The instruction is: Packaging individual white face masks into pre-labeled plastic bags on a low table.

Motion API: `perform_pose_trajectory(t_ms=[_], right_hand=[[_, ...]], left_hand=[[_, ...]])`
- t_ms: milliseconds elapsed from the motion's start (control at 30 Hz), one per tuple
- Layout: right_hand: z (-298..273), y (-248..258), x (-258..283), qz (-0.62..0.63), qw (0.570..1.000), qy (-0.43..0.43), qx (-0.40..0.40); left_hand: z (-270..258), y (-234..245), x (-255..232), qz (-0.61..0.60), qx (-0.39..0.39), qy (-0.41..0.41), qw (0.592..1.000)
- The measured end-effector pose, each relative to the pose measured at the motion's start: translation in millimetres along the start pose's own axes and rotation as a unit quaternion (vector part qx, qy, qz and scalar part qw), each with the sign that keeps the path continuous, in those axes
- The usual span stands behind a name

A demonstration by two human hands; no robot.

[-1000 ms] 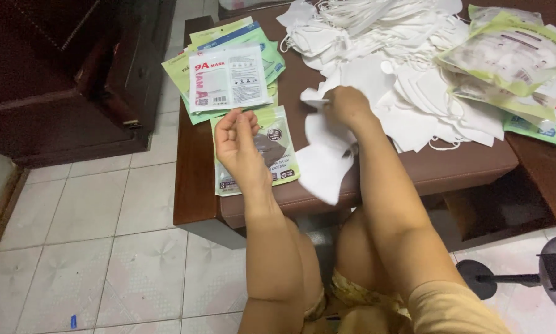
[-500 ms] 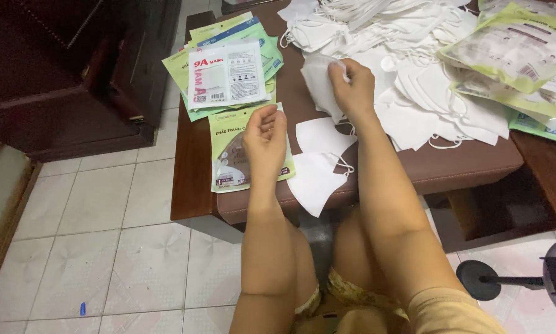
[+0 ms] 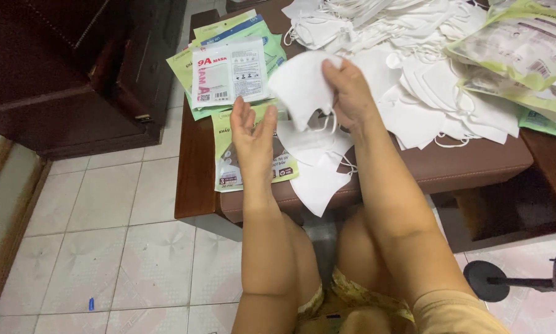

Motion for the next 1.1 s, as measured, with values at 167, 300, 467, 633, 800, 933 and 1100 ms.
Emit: perform_pose_trajectory(t_ms=[167, 300, 467, 633, 800, 933, 1100], right_hand=[[-3, -16, -25, -0.109, 0.992, -0.056, 0.025], [9, -9, -38, -0.306, 0.951, -0.011, -0.047], [-9, -19, -45, -0.670, 0.738, 0.013, 0.076], [6, -9, -68, -0.775, 0.626, -0.018, 0.086], [18, 11, -83, -0.773, 0.630, -0.049, 0.056], [18, 20, -64, -0.710, 0.704, -0.027, -0.010], [4, 2, -15, -0.251, 0.954, -0.019, -0.162]], left_hand=[[-6, -5, -4, 0.009, -0.004, -0.003, 1.000], [-7, 3, -11, 0.011, -0.108, -0.049, 0.993], [-9, 9, -18, 0.061, -0.136, -0.149, 0.978], [-9, 7, -18, 0.116, -0.136, -0.222, 0.959], [-4, 14, -1, 0.127, -0.120, -0.201, 0.964], [-5, 15, -8, 0.142, -0.138, -0.223, 0.955], [-12, 16, -22, 0.123, -0.161, -0.197, 0.959]])
Point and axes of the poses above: each hand's wrist, its own z-axis towards the middle knuckle, its own y-axis out of the back of the hand, x = y × z, the point moved 3 cm from there along z, towards the middle knuckle, and after that the axes turned 2 degrees about -y, right-handed, at the moved point
